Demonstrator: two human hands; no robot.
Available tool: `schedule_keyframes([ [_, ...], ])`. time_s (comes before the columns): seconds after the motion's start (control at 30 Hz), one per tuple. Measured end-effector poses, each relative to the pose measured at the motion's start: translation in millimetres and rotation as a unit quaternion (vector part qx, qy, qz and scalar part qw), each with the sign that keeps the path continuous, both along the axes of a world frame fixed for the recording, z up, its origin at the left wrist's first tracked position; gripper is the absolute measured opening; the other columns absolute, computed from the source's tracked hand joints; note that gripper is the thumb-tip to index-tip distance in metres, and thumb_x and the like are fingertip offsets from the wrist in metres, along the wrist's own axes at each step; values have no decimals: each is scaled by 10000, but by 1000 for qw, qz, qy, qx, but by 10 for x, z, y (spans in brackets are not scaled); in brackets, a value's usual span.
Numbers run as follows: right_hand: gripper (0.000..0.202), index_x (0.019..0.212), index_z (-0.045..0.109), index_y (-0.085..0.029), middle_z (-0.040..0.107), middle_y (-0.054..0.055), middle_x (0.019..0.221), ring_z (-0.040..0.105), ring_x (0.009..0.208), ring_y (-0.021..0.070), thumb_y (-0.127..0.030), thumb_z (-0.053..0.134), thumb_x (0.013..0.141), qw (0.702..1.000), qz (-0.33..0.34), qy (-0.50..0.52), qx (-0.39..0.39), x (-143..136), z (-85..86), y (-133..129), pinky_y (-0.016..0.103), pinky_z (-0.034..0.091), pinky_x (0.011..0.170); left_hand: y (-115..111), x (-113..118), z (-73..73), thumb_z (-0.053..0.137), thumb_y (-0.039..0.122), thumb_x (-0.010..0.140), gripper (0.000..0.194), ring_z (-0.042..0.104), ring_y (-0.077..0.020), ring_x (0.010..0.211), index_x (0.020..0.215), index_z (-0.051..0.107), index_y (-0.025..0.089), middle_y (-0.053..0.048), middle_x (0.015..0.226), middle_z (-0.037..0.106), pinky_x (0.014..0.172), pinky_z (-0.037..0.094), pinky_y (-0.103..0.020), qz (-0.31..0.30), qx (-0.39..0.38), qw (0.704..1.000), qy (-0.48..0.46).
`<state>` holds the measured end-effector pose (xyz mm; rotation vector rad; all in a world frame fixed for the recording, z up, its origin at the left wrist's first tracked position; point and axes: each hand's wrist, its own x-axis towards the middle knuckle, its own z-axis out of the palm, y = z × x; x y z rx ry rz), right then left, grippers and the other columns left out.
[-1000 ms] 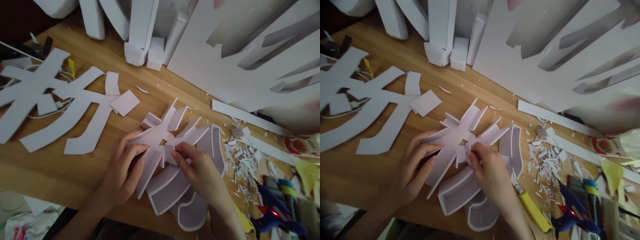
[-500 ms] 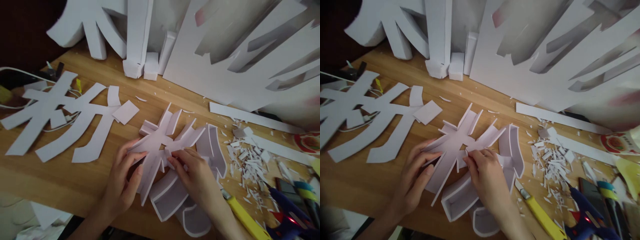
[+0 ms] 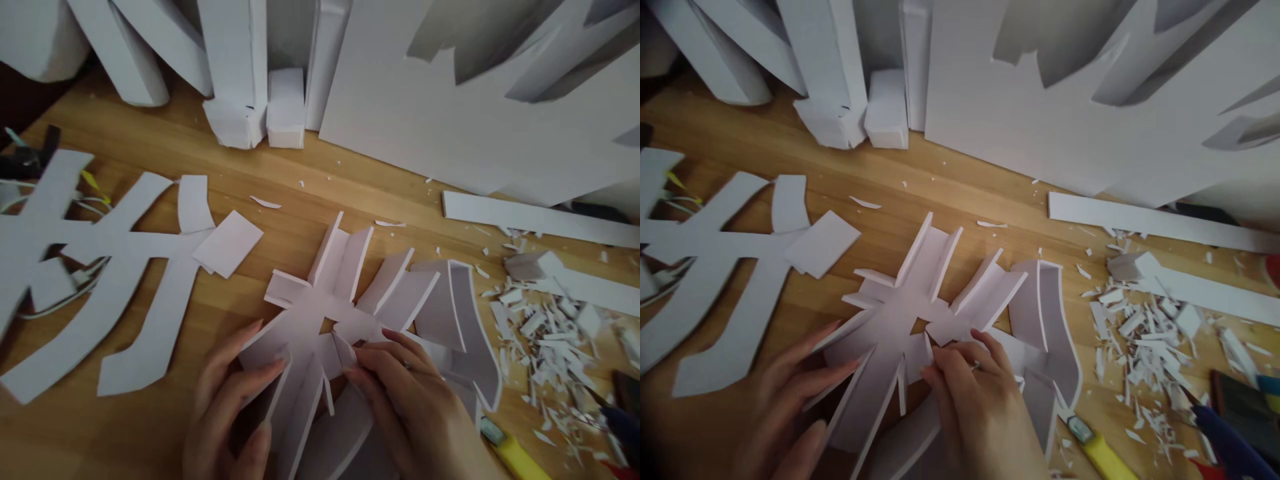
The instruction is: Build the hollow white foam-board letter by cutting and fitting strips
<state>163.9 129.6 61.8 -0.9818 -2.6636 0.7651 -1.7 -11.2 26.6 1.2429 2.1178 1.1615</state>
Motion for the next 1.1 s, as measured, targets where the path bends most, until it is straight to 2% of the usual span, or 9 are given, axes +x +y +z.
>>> schedule_keyframes([
  [0.1, 164, 970, 607, -247, 744, 17, 878, 723, 860, 190, -165, 465, 971, 1000, -8, 2, -7, -7, 2, 16, 400, 538, 971, -10, -20, 18, 396, 274, 930, 335, 483, -342, 1288, 1177, 599, 371, -11, 1452, 442, 1002, 507, -573, 5, -21, 1000, -4],
  [0.2, 151, 965, 610, -241, 750, 22, 878, 724, 858, 198, -169, 478, 962, 1000, -15, 12, -8, -19, 10, 24, 392, 546, 949, -20, -67, 3, 417, 231, 922, 342, 486, -313, 1291, 1169, 603, 376, 3, 1455, 429, 949, 556, -504, -14, -32, 999, -3],
  [0.3, 176, 924, 623, -241, 738, 13, 830, 711, 800, 185, -171, 469, 970, 999, -17, 10, -29, -37, 33, 28, 372, 544, 917, -21, -93, -17, 417, 212, 931, 336, 461, -273, 1321, 1167, 603, 362, 17, 1464, 419, 984, 535, -449, -29, -31, 999, 9],
  [0.43, 215, 830, 631, -227, 693, 13, 749, 669, 750, 184, -204, 478, 980, 998, -30, 4, -53, -69, 63, 30, 327, 525, 787, 14, -77, -13, 389, 176, 963, 330, 412, -241, 1369, 1153, 614, 324, 10, 1464, 425, 1065, 467, -418, -19, 1, 1000, 6],
  [0.6, 216, 749, 605, -209, 646, 15, 715, 612, 697, 173, -234, 530, 950, 994, -55, -18, -89, -94, 83, 30, 272, 432, 636, 59, -64, -33, 453, 174, 966, 264, 446, -228, 1335, 1113, 638, 293, -16, 1396, 469, 1094, 444, -410, -17, 55, 998, -13],
  [0.9, 212, 729, 616, -199, 635, -15, 666, 540, 604, 132, -209, 559, 933, 992, -71, -26, -104, -109, 105, 4, 246, 346, 602, 99, -71, -87, 479, 231, 961, 195, 515, -225, 1275, 1034, 659, 226, -65, 1328, 519, 992, 508, -356, -10, 106, 994, -1],
  [1.1, 220, 743, 625, -189, 640, -4, 682, 529, 609, 131, -228, 557, 948, 991, -83, -39, -93, -99, 93, -24, 246, 324, 604, 116, -78, -165, 500, 221, 942, 197, 510, -227, 1270, 1022, 679, 225, -58, 1313, 533, 991, 471, -339, -9, 147, 989, -26],
])
